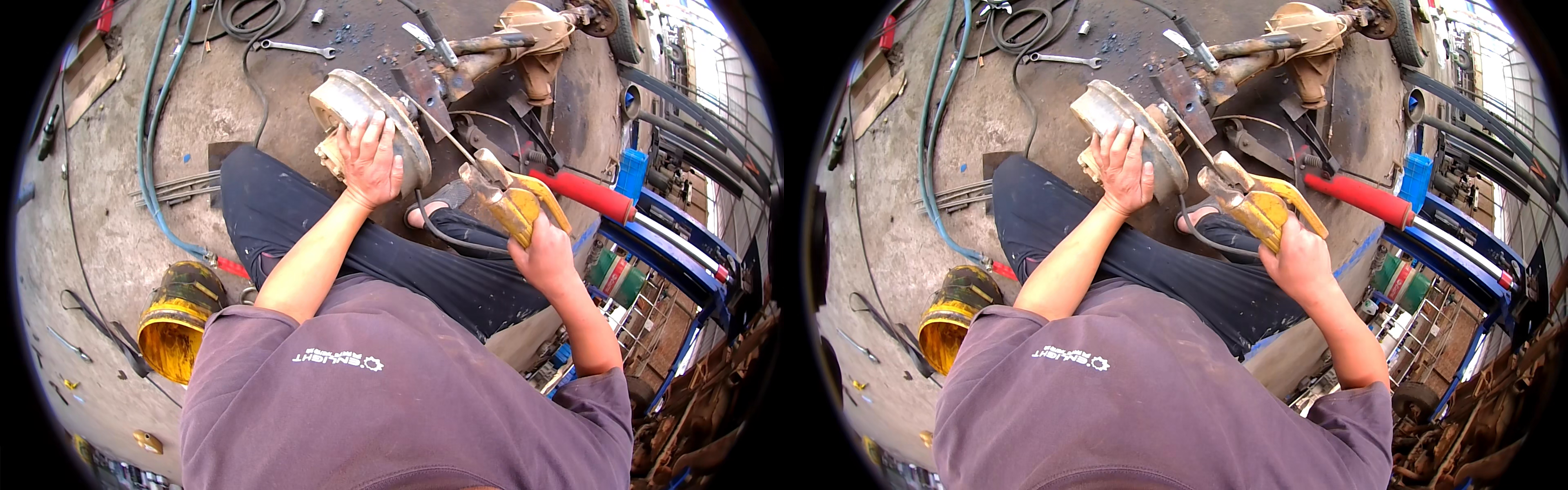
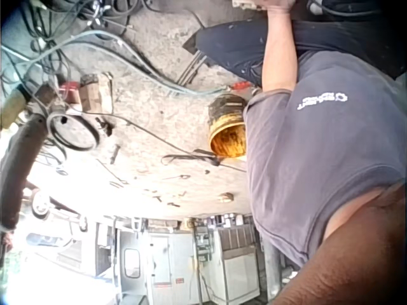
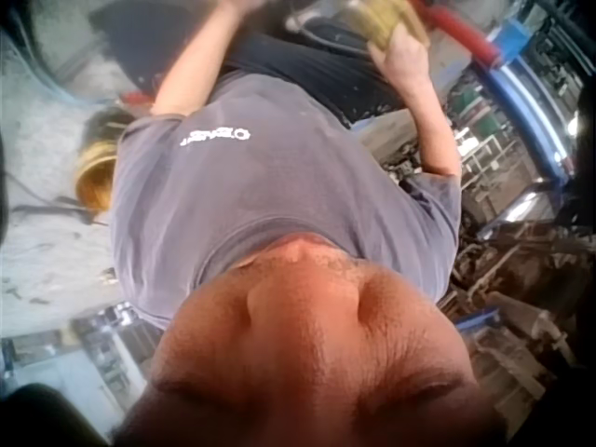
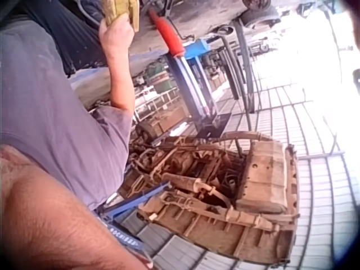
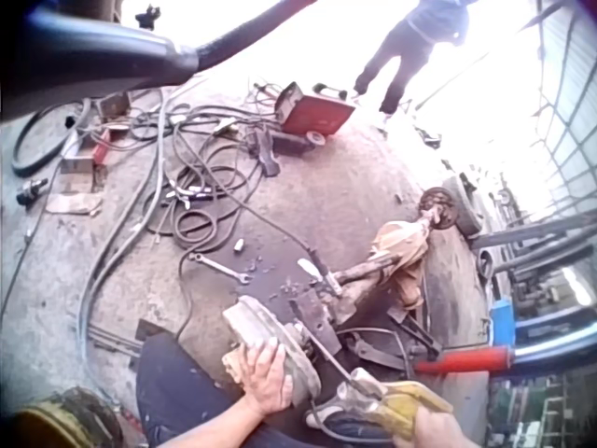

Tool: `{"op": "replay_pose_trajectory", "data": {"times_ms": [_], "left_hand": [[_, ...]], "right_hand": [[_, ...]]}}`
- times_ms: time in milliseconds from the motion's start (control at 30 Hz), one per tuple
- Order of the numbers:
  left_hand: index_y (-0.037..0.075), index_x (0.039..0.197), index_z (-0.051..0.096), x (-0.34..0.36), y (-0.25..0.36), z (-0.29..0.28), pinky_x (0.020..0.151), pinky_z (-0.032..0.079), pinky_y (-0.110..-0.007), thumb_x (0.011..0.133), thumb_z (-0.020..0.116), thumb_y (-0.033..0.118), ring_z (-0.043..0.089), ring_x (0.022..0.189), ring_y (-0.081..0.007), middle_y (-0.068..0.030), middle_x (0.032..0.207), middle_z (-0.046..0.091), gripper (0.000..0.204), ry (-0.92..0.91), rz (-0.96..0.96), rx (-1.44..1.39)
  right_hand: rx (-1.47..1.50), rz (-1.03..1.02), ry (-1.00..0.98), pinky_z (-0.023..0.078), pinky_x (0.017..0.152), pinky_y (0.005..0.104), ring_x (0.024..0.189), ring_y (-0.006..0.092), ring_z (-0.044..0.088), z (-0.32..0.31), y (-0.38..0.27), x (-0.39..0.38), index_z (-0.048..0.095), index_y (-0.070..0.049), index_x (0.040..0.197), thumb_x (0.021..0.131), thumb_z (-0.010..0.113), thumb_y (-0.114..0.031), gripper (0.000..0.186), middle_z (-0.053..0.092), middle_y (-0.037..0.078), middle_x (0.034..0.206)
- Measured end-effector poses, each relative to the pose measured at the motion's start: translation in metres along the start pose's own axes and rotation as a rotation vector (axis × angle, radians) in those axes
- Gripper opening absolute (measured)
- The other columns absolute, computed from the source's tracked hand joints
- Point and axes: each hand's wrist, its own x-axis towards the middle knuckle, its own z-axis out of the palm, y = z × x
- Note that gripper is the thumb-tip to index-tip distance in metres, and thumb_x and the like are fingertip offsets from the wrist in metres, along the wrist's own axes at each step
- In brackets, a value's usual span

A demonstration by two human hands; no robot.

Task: The person sits on the floor of a workshop and uses a handheld welding torch to weld a metal plate attached to a circular metal component. The person holds the component steady with one hand while operating the torch with the other, creating bright sparks and smoke.

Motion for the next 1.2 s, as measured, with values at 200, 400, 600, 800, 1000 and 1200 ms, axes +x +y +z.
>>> {"op": "replay_pose_trajectory", "data": {"times_ms": [200,400,600,800,1000,1200], "left_hand": [[-0.004,0.141,0.058,-0.001,0.0,-0.001,0.123,0.015,-0.061,0.093,0.052,0.031,0.036,0.145,-0.0402,-0.0192,0.151,0.049,0.059,-0.005,0.002,0.008],[-0.001,0.141,0.059,-0.002,-0.001,0.002,0.122,0.014,-0.062,0.091,0.055,0.033,0.038,0.143,-0.0386,-0.0178,0.151,0.049,0.06,0.002,-0.011,-0.006],[0.0,0.141,0.059,-0.001,-0.001,0.0,0.122,0.014,-0.062,0.091,0.055,0.034,0.038,0.144,-0.0385,-0.0175,0.151,0.049,0.06,-0.003,-0.01,-0.004],[-0.002,0.141,0.058,-0.002,0.0,0.0,0.124,0.013,-0.058,0.093,0.052,0.031,0.036,0.146,-0.0384,-0.0177,0.151,0.05,0.059,-0.005,-0.009,-0.006],[-0.001,0.141,0.059,-0.001,0.0,-0.001,0.124,0.013,-0.058,0.093,0.053,0.031,0.035,0.147,-0.0382,-0.0175,0.152,0.049,0.058,-0.005,-0.008,-0.006],[0.001,0.141,0.059,-0.003,-0.002,0.002,0.123,0.011,-0.061,0.091,0.055,0.034,0.036,0.146,-0.0379,-0.0164,0.152,0.049,0.06,0.001,-0.016,-0.025]], "right_hand": [[0.009,0.013,0.011,0.056,0.07,0.0526,0.076,0.046,0.068,-0.006,-0.009,0.003,0.053,0.01,0.115,0.082,0.074,-0.018,0.048,0.067,0.027,0.082],[-0.031,0.033,-0.067,0.058,0.073,0.0485,0.081,0.0424,0.071,-0.015,-0.015,0.006,0.051,0.014,0.127,0.081,0.076,-0.019,0.062,0.069,0.026,0.09],[-0.019,0.009,-0.034,0.058,0.072,0.0491,0.08,0.0432,0.07,-0.015,-0.013,0.008,0.052,0.013,0.126,0.081,0.076,-0.018,0.059,0.069,0.026,0.089],[0.174,-0.072,0.143,0.056,0.069,0.05,0.075,0.0448,0.069,-0.015,-0.014,0.007,0.055,0.008,0.12,0.079,0.075,-0.013,0.05,0.068,0.023,0.08],[0.157,-0.063,0.175,0.056,0.068,0.0502,0.073,0.0446,0.068,-0.012,-0.006,0.0,0.056,0.005,0.111,0.078,0.075,-0.011,0.042,0.068,0.023,0.077],[0.139,-0.018,0.107,0.056,0.068,0.0504,0.071,0.045,0.068,-0.008,-0.001,-0.002,0.056,0.006,0.108,0.079,0.074,-0.012,0.039,0.067,0.023,0.075]]}}
